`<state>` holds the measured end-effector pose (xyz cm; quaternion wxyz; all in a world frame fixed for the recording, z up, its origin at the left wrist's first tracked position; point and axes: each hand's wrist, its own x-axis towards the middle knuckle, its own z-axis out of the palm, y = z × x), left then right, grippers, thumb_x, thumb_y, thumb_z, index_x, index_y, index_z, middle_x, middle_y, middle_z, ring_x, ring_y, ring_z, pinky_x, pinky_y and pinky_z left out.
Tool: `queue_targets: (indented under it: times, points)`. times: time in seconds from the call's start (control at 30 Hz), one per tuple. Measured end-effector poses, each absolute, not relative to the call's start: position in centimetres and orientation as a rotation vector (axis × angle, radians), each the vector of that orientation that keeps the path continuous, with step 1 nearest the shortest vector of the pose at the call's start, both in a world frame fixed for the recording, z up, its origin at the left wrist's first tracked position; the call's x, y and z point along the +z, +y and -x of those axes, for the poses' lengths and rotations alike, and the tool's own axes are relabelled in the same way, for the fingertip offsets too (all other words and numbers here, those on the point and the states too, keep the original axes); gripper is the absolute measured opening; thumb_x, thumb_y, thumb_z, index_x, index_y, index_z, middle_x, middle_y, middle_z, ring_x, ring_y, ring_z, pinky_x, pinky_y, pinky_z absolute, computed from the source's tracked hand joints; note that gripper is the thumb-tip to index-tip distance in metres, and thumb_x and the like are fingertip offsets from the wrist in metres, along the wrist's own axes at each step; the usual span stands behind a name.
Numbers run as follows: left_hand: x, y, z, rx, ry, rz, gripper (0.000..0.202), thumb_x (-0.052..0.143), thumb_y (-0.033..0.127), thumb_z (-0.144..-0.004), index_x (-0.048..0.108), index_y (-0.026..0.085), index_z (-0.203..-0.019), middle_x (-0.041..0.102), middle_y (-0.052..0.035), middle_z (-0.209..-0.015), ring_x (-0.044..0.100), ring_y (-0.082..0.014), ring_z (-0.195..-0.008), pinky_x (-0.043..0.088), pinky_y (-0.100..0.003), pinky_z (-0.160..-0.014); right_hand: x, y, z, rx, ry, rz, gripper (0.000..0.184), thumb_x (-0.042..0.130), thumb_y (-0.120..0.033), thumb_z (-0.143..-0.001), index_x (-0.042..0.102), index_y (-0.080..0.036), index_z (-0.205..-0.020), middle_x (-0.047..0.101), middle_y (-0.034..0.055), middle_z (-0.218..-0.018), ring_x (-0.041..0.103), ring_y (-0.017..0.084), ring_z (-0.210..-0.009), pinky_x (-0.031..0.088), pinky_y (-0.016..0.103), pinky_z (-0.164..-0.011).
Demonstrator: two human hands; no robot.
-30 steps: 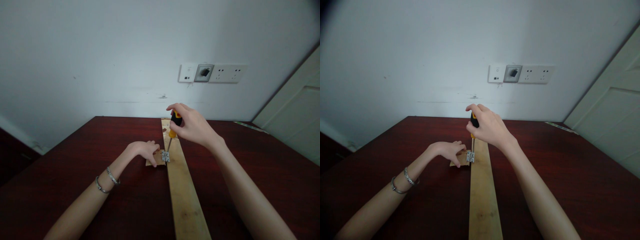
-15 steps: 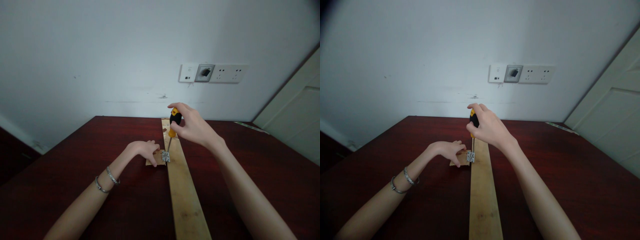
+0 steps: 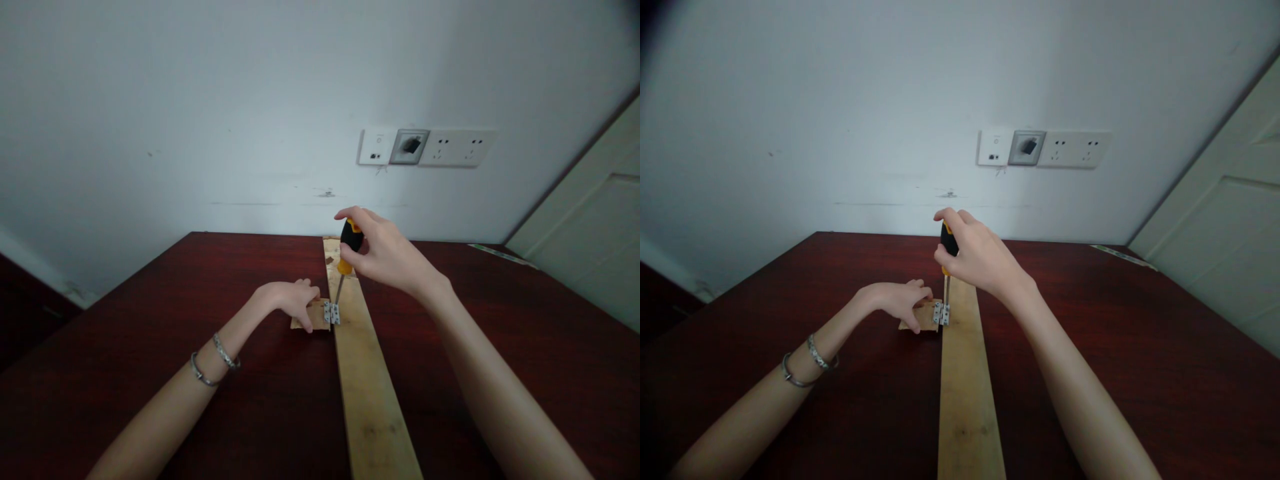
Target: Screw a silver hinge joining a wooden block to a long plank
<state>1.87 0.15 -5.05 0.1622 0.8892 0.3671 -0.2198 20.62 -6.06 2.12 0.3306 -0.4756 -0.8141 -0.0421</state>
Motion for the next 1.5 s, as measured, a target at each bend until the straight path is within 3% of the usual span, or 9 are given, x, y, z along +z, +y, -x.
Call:
queue_targets:
  times: [0.17,0.3,0.43,0.6,0.87,1.0,1.13,1.33,1.5]
  points:
    - [-5.07,0.06,-1.87,-0.609,1.044,-2.544,0.082,0.067,0.059,-0.057,0.046,0.019,-0.125,0.044,-0.0143,-0.127,0.047,-0.0327,-0.113,0.045,-0.037,-0.087,2.30,-6.18,-20.54,-0.174,-2.110,1.318,0.032,0.054,-0.039,-0.083,0.051,-0.020,-0.108,0.060,0.0088,-0.093,0.054,0.019,-0.072,0.041,0.031,-0.066]
    - [-5.23,0.16,-1.89,-0.614,1.048,-2.542,0.081,0.068,0.059,-0.056,0.047,0.020,-0.124,0.046,-0.0121,-0.126,0.046,-0.0327,-0.114,0.045,-0.037,-0.087,2.31,-6.09,-20.66,-0.137,-2.116,1.290,0.025,0.050,-0.030,-0.084,0.051,-0.020,-0.106,0.061,0.0078,-0.092,0.053,0.017,-0.070,0.040,0.030,-0.065]
    - [-5.22,0.20,-1.93,-0.627,1.038,-2.544,0.085,0.068,0.059,-0.056,0.046,0.017,-0.126,0.044,-0.0150,-0.129,0.047,-0.0327,-0.114,0.045,-0.037,-0.088,2.32,-6.28,-20.51,-0.120,-2.134,1.280,0.041,0.050,-0.024,-0.079,0.045,-0.018,-0.119,0.060,0.0103,-0.102,0.054,0.017,-0.069,0.040,0.030,-0.063]
    - [-4.86,-0.07,-2.03,-0.643,1.054,-2.519,0.083,0.068,0.059,-0.057,0.046,0.018,-0.126,0.044,-0.0154,-0.132,0.046,-0.0334,-0.117,0.044,-0.038,-0.089,2.31,-6.28,-20.41,-0.195,-2.119,1.333,0.038,0.052,-0.042,-0.083,0.049,-0.019,-0.113,0.063,0.0098,-0.094,0.056,0.020,-0.071,0.038,0.031,-0.061]
    - [-4.80,-0.05,-2.04,-0.651,1.056,-2.522,0.083,0.068,0.061,-0.056,0.047,0.021,-0.125,0.045,-0.0138,-0.131,0.047,-0.0328,-0.115,0.044,-0.038,-0.090,2.05,-5.82,-20.56,-0.156,-2.089,1.249,0.033,0.050,-0.044,-0.086,0.050,-0.020,-0.109,0.063,0.0084,-0.092,0.057,0.019,-0.071,0.039,0.029,-0.064]
    - [-4.74,-0.03,-2.10,-0.662,1.032,-2.531,0.083,0.068,0.060,-0.057,0.047,0.017,-0.126,0.046,-0.0161,-0.129,0.049,-0.0333,-0.112,0.045,-0.037,-0.088,1.98,-5.76,-20.49,-0.150,-2.087,1.252,0.026,0.049,-0.034,-0.086,0.051,-0.019,-0.108,0.063,0.0081,-0.092,0.056,0.018,-0.071,0.040,0.030,-0.065]
    - [-4.71,-0.01,-2.11,-0.645,1.029,-2.512,0.086,0.069,0.060,-0.056,0.046,0.016,-0.127,0.045,-0.0163,-0.130,0.047,-0.0348,-0.114,0.044,-0.038,-0.090,2.02,-5.96,-20.33,-0.125,-2.066,1.264,0.039,0.050,-0.027,-0.081,0.045,-0.018,-0.119,0.062,0.0107,-0.100,0.057,0.019,-0.073,0.041,0.030,-0.063]
    - [-4.57,-0.16,-2.07,-0.654,1.031,-2.528,0.085,0.067,0.061,-0.058,0.046,0.015,-0.127,0.046,-0.0172,-0.128,0.049,-0.0333,-0.111,0.046,-0.038,-0.087,2.11,-5.95,-20.38,-0.158,-2.057,1.304,0.041,0.058,-0.043,-0.080,0.050,-0.018,-0.112,0.063,0.0093,-0.092,0.057,0.021,-0.072,0.042,0.031,-0.063]
    - [-4.60,-0.16,-2.10,-0.670,1.042,-2.536,0.085,0.068,0.061,-0.058,0.046,0.017,-0.127,0.046,-0.0163,-0.129,0.048,-0.0333,-0.114,0.045,-0.039,-0.089,2.23,-6.09,-20.39,-0.041,-2.126,1.184,0.042,0.054,-0.024,-0.081,0.046,-0.020,-0.122,0.060,0.0100,-0.109,0.058,0.020,-0.081,0.045,0.031,-0.069]
